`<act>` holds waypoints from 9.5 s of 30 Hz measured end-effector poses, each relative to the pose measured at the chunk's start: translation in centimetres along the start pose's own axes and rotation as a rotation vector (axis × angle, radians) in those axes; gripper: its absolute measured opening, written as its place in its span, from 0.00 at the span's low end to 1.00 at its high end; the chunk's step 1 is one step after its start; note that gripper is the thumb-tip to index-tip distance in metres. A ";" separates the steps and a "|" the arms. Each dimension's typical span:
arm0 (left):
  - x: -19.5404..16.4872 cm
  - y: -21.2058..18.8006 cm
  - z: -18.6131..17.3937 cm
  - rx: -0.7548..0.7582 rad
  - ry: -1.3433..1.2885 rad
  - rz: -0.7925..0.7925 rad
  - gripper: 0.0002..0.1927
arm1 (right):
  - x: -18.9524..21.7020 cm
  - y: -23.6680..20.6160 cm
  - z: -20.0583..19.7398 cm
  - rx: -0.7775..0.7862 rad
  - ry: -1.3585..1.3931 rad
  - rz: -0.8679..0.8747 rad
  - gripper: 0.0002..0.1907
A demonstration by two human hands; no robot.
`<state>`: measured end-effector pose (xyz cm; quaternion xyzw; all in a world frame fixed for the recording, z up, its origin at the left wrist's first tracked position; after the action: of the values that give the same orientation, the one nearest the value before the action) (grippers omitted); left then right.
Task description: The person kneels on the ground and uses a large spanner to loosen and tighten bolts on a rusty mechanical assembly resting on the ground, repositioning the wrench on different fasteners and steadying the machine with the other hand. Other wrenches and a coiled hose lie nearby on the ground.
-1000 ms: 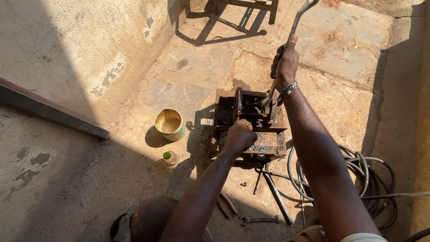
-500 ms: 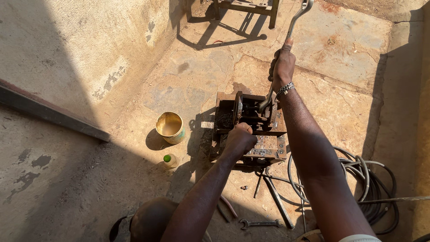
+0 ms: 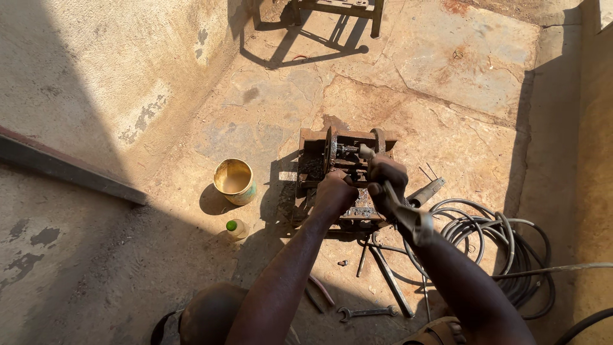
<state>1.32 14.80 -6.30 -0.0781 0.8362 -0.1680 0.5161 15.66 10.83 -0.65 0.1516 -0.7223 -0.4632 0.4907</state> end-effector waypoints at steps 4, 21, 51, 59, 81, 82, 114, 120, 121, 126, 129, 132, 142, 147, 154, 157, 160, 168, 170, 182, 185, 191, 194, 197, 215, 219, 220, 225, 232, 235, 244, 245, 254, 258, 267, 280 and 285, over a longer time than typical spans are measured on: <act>0.5 -0.1 0.4 0.016 0.005 0.012 0.07 | 4.7 -6.9 1.1 0.584 -0.137 -0.429 0.12; 1.1 0.4 0.4 -0.021 0.021 0.054 0.07 | -10.0 9.0 -0.1 -0.249 0.500 0.750 0.36; 1.0 0.6 0.0 0.040 0.071 0.035 0.10 | -14.4 10.8 2.1 -0.347 0.165 0.838 0.31; 1.5 1.0 0.2 0.025 0.069 0.060 0.13 | 1.6 2.2 0.5 -0.076 0.424 0.041 0.39; 1.2 1.4 0.1 -0.024 -0.023 0.139 0.05 | -22.2 9.5 4.1 -0.404 0.037 1.462 0.33; 1.1 1.4 0.1 -0.030 -0.019 0.169 0.05 | -22.2 9.3 4.0 -0.434 0.044 1.468 0.33; 1.5 1.2 0.1 0.064 0.036 0.033 0.09 | -19.8 10.3 3.7 -0.425 -0.009 1.347 0.34; 1.6 1.2 -0.2 0.034 0.045 0.003 0.13 | -12.9 10.6 4.0 -0.277 0.209 0.806 0.33; 1.6 1.3 -0.2 0.025 0.055 -0.009 0.14 | -11.3 9.6 3.5 -0.301 0.287 0.754 0.32; 1.4 1.4 0.1 0.034 0.078 0.078 0.12 | 0.4 3.3 0.8 -0.008 0.386 0.099 0.17; 1.3 1.2 0.1 0.013 0.066 0.125 0.10 | 5.2 -1.6 1.8 0.352 0.121 -0.257 0.19; 1.5 0.9 0.1 0.014 0.026 0.099 0.08 | 6.1 -2.7 1.8 0.589 0.049 -0.385 0.22; 0.8 0.4 0.0 0.019 0.009 0.080 0.06 | 5.8 1.4 0.7 0.268 0.214 -0.239 0.27; 0.2 0.6 0.1 -0.039 0.021 0.107 0.07 | 5.9 -0.1 1.3 0.404 0.125 -0.392 0.29; 0.8 1.0 0.5 0.013 0.046 0.101 0.08 | -1.3 2.9 -1.1 -0.150 0.410 0.048 0.31; 0.2 1.0 0.4 -0.012 0.022 0.160 0.08 | -10.5 8.7 -0.7 -0.233 0.571 0.605 0.35; 0.6 0.7 0.6 0.029 -0.037 0.055 0.08 | -16.4 12.4 0.3 -0.262 0.287 0.899 0.33; 0.7 1.3 0.6 -0.004 -0.047 0.119 0.07 | -23.2 10.4 3.8 -0.249 0.112 1.396 0.33; 0.8 1.5 0.8 -0.011 -0.048 0.132 0.08 | -24.0 10.1 3.8 -0.272 0.095 1.419 0.32; 0.7 0.7 0.4 0.027 -0.031 0.078 0.08 | -21.7 10.0 2.7 -0.346 0.147 1.306 0.33; 0.6 0.7 0.5 0.020 -0.047 0.138 0.07 | -22.0 9.9 2.9 -0.342 0.092 1.320 0.33; 0.4 0.5 0.2 -0.001 -0.031 0.103 0.07 | -21.9 10.0 3.3 -0.368 -0.023 1.419 0.32; 0.4 0.3 0.2 0.018 -0.037 0.073 0.08 | -20.7 10.4 3.1 -0.381 0.005 1.389 0.33; 0.6 0.3 0.2 0.027 -0.017 0.045 0.08 | -18.9 11.0 2.5 -0.394 0.109 1.255 0.33; -0.1 -0.2 -0.4 0.031 0.043 0.020 0.11 | -9.6 6.8 -0.7 -0.345 0.491 0.487 0.35; 0.2 -0.1 -0.3 0.045 0.001 0.008 0.08 | -15.3 13.0 0.7 -0.299 0.275 0.863 0.34; 0.2 0.0 -0.4 0.037 -0.002 0.030 0.08 | -16.4 13.2 1.3 -0.273 0.216 0.961 0.34; 0.5 0.8 -0.2 0.003 0.007 0.088 0.07 | -20.1 10.9 3.4 -0.318 0.160 1.283 0.34; 1.4 1.4 0.3 0.028 0.017 0.042 0.08 | -21.8 9.8 3.2 -0.398 0.076 1.349 0.34; 1.2 1.2 -0.1 0.014 0.032 0.056 0.08 | -19.9 10.4 2.6 -0.434 0.125 1.232 0.34; 1.3 0.7 -0.2 0.037 0.031 0.018 0.16 | -9.5 6.9 2.5 -0.566 0.550 0.707 0.36; 1.3 0.6 -0.3 0.044 0.035 0.012 0.16 | -8.5 6.8 2.9 -0.499 0.569 0.681 0.36; 0.5 0.0 -0.6 0.055 0.054 -0.012 0.11 | -11.8 11.5 3.7 -0.309 0.318 0.827 0.34; 0.1 0.0 -0.7 0.031 0.034 0.040 0.10 | -15.8 12.5 5.7 -0.230 0.079 0.927 0.33; 0.3 0.5 -0.6 0.045 0.074 0.048 0.10 | -19.1 13.0 7.5 -0.168 -0.173 0.941 0.36; 3.4 2.1 1.6 0.069 0.080 0.076 0.13 | 8.6 -2.3 2.9 0.219 0.044 -0.276 0.28; 2.7 2.1 1.1 -0.020 0.092 0.192 0.10 | 8.2 0.6 1.6 0.096 0.222 -0.173 0.29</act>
<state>1.16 15.72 -9.72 0.0052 0.8643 -0.1128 0.4902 10.58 6.47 4.36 0.2868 -0.6691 -0.4490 0.5181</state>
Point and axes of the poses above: each hand's wrist, its own y-axis towards the middle knuckle, its own z-axis out of the palm, x = y × z, the point moved 8 cm from there along y, towards the middle knuckle, and after that the axes turned 12 degrees about -x, right-handed, at the moved point
